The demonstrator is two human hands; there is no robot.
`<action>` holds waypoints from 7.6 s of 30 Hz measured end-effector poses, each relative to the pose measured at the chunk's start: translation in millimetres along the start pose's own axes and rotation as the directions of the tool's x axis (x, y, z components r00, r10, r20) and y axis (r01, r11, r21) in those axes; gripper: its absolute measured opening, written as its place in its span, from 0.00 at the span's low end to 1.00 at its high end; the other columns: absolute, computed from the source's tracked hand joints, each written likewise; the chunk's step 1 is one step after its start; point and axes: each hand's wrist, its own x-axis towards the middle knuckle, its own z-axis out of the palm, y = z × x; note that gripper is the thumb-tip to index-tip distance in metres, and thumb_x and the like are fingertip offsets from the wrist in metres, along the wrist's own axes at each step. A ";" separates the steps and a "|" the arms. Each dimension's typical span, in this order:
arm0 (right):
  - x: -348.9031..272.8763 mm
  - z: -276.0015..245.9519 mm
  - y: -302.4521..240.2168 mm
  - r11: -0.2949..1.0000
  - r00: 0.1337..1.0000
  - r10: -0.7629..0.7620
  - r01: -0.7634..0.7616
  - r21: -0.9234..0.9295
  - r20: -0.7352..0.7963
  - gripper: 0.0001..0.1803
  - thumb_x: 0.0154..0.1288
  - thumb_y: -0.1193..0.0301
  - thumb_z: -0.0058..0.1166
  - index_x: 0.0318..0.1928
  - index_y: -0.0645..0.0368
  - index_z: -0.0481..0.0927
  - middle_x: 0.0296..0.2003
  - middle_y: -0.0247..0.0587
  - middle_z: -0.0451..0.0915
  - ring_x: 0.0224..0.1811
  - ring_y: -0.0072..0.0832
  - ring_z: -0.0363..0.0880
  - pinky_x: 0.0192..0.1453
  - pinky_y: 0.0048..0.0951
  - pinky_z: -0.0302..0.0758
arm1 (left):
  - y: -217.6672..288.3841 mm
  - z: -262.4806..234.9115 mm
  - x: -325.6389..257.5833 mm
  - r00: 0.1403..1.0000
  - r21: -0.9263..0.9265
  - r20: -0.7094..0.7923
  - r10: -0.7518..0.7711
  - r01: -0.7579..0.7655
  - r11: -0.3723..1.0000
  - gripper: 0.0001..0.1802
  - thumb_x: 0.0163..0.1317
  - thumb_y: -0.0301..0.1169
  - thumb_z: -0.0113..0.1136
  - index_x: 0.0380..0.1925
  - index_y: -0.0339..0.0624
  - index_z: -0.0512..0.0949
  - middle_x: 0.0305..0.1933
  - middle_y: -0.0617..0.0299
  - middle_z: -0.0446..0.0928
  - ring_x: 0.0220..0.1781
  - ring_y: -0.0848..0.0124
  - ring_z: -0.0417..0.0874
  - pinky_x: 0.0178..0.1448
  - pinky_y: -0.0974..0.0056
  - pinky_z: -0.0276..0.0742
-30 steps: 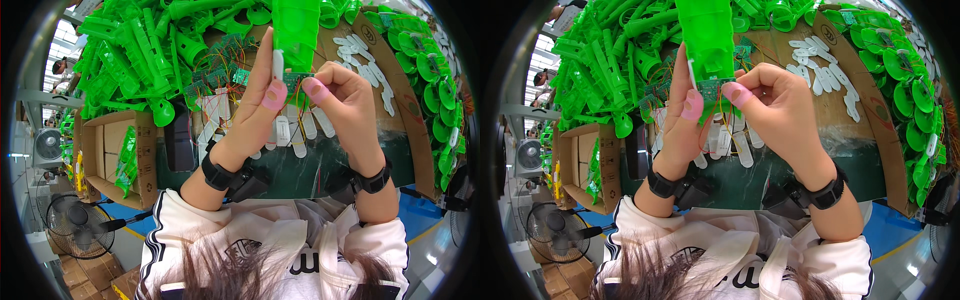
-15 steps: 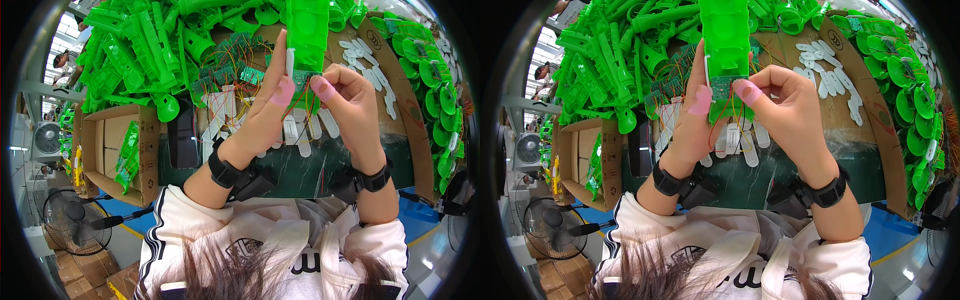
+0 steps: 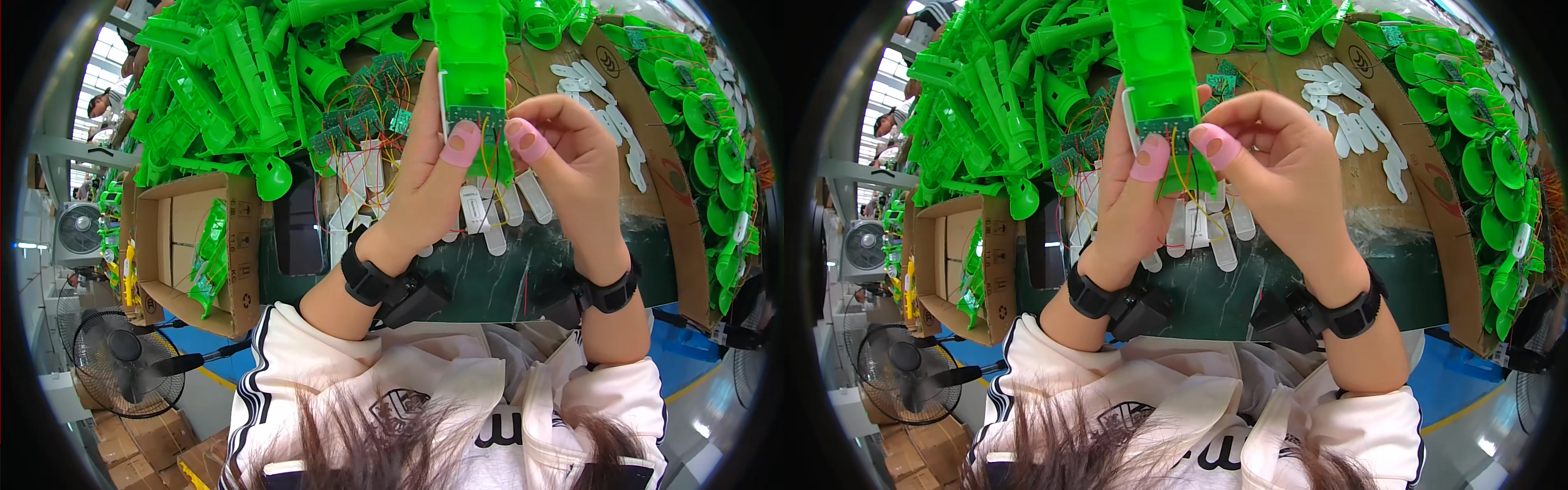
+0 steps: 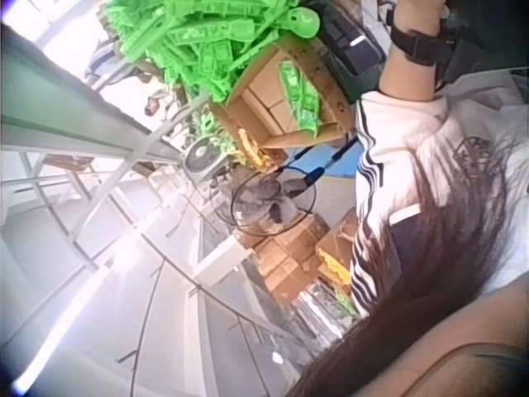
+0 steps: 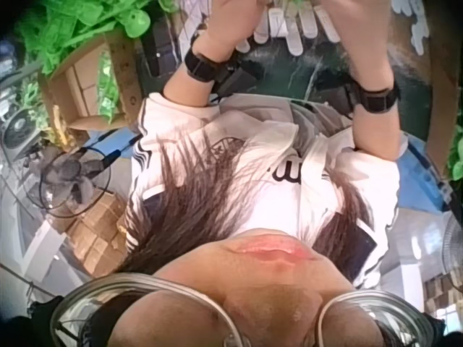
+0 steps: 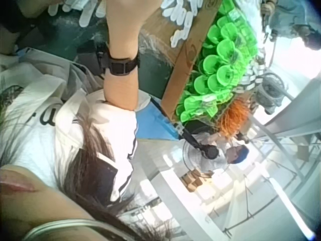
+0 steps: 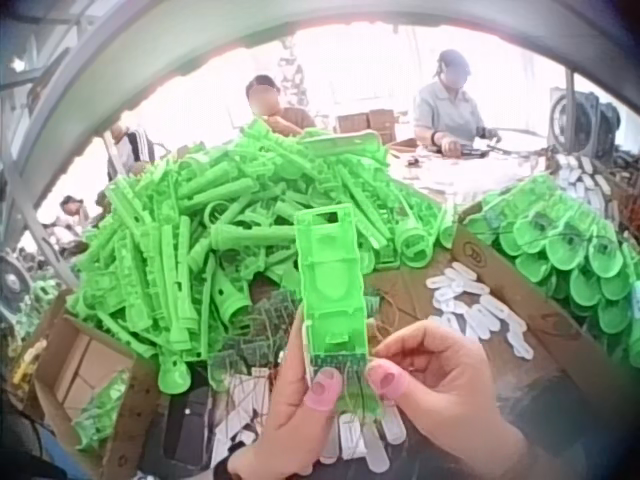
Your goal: Assembling green plastic housings with small circuit boards and white components on a factory assembly line.
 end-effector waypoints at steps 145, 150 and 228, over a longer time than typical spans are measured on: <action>-1.7 -0.2 3.2 0.855 0.755 0.345 -0.498 0.145 0.558 0.27 0.64 0.57 0.48 0.55 0.66 0.65 0.42 0.40 0.76 0.43 0.20 0.74 0.47 0.23 0.70 | 24.1 -25.6 9.9 0.907 -0.413 -0.420 -0.041 -0.151 0.898 0.25 0.63 0.49 0.36 0.42 0.38 0.68 0.41 0.54 0.73 0.44 0.61 0.75 0.50 0.57 0.70; 3.1 -8.5 -2.1 0.921 0.792 0.220 -0.362 0.147 0.570 0.35 0.54 0.60 0.59 0.57 0.65 0.62 0.33 0.35 0.73 0.33 0.17 0.68 0.36 0.17 0.63 | 25.8 -35.4 9.5 0.736 -0.304 -0.676 0.047 -0.336 0.891 0.21 0.63 0.45 0.36 0.43 0.38 0.65 0.42 0.55 0.69 0.41 0.63 0.71 0.46 0.55 0.70; 19.6 -27.8 20.3 0.912 0.921 -0.326 0.247 -0.329 -0.213 0.07 0.57 0.75 0.57 0.36 0.63 0.79 0.31 0.37 0.81 0.32 0.20 0.78 0.38 0.20 0.74 | 9.9 1.9 -1.2 0.894 0.058 0.256 -0.369 0.366 0.929 0.35 0.59 0.38 0.55 0.62 0.36 0.54 0.50 0.58 0.70 0.45 0.73 0.74 0.43 0.69 0.73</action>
